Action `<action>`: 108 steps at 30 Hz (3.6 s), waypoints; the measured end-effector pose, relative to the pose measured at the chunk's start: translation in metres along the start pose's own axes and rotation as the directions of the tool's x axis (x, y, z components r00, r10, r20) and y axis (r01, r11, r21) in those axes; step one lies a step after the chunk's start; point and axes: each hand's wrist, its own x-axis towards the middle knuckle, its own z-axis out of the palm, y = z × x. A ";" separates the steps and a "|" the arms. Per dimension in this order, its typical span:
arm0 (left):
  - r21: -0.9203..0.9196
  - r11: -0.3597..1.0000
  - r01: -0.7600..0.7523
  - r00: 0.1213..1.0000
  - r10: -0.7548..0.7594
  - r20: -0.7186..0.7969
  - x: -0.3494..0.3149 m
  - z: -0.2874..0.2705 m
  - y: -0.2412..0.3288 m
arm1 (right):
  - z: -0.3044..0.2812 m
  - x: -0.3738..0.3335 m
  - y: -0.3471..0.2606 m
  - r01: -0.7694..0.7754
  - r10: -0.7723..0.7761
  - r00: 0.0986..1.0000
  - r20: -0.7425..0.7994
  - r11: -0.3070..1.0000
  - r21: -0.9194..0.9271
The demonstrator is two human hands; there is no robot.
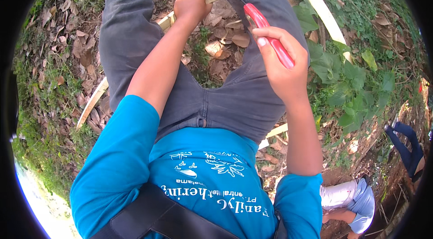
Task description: The person sits on the ground and uses a red hand saw to cut thin wooden strips. They hold the wood between their legs, saw through it, and then separate the pieces. The person repeats this process with multiple strips, occasionally adjusting the wood's position.
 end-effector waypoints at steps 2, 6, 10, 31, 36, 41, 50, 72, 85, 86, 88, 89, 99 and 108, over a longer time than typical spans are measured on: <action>-0.015 1.000 0.008 0.997 -0.006 0.083 -0.007 -0.008 0.003 | -0.001 -0.020 0.003 -0.067 0.067 0.998 -0.003 0.995 0.070; -0.040 0.999 -0.032 0.982 0.039 0.183 -0.002 -0.021 0.004 | 0.009 -0.045 0.011 -0.050 0.053 0.999 -0.009 0.986 0.159; -0.074 0.993 -0.093 0.991 0.100 0.094 -0.018 -0.025 -0.022 | 0.012 -0.047 0.023 0.051 -0.034 0.996 -0.082 0.974 0.221; -0.025 0.973 -0.231 0.973 0.231 0.008 -0.091 -0.078 -0.019 | -0.051 -0.084 -0.040 0.193 -0.166 0.976 -0.144 0.961 0.199; 0.046 0.985 -0.169 0.986 0.169 0.007 -0.099 -0.061 -0.017 | -0.069 -0.043 -0.109 -0.055 0.030 0.996 0.079 0.937 0.346; 0.063 0.990 -0.126 0.992 0.126 0.001 -0.100 -0.069 0.011 | -0.102 -0.011 -0.129 -0.001 -0.010 0.999 0.033 0.948 0.318; 0.144 0.947 -0.288 0.928 0.313 -0.202 -0.094 -0.075 0.005 | -0.163 -0.007 -0.043 0.251 0.057 0.946 -0.319 0.491 0.834; 0.170 0.964 -0.206 0.940 0.147 0.308 -0.069 -0.001 -0.060 | -0.014 -0.308 0.254 -0.437 0.404 0.752 -0.521 0.897 0.065; 0.262 0.934 -0.243 0.926 0.143 0.350 -0.066 0.005 -0.066 | 0.002 -0.478 0.275 -0.913 0.500 0.148 -0.853 0.400 0.077; 0.263 0.934 -0.242 0.926 0.141 0.351 -0.066 0.003 -0.070 | 0.012 -0.484 0.271 -0.811 0.687 0.174 -0.705 0.506 0.293; 0.266 0.933 -0.242 0.926 0.140 0.350 -0.063 0.004 -0.073 | 0.029 -0.479 0.266 -0.748 0.803 0.188 -0.566 0.490 0.447; 0.272 0.931 -0.243 0.926 0.140 0.350 -0.062 0.004 -0.076 | 0.038 -0.471 0.264 -0.817 0.783 0.129 -0.608 0.432 0.382; 0.269 0.916 -0.298 0.909 0.186 0.374 -0.040 0.022 -0.073 | 0.066 -0.506 0.334 -0.809 0.797 0.225 -0.561 0.474 0.347; 0.065 0.963 -0.263 0.943 0.242 0.229 -0.028 0.059 -0.082 | -0.011 -0.407 0.257 -0.930 0.548 -0.024 -0.836 0.295 0.220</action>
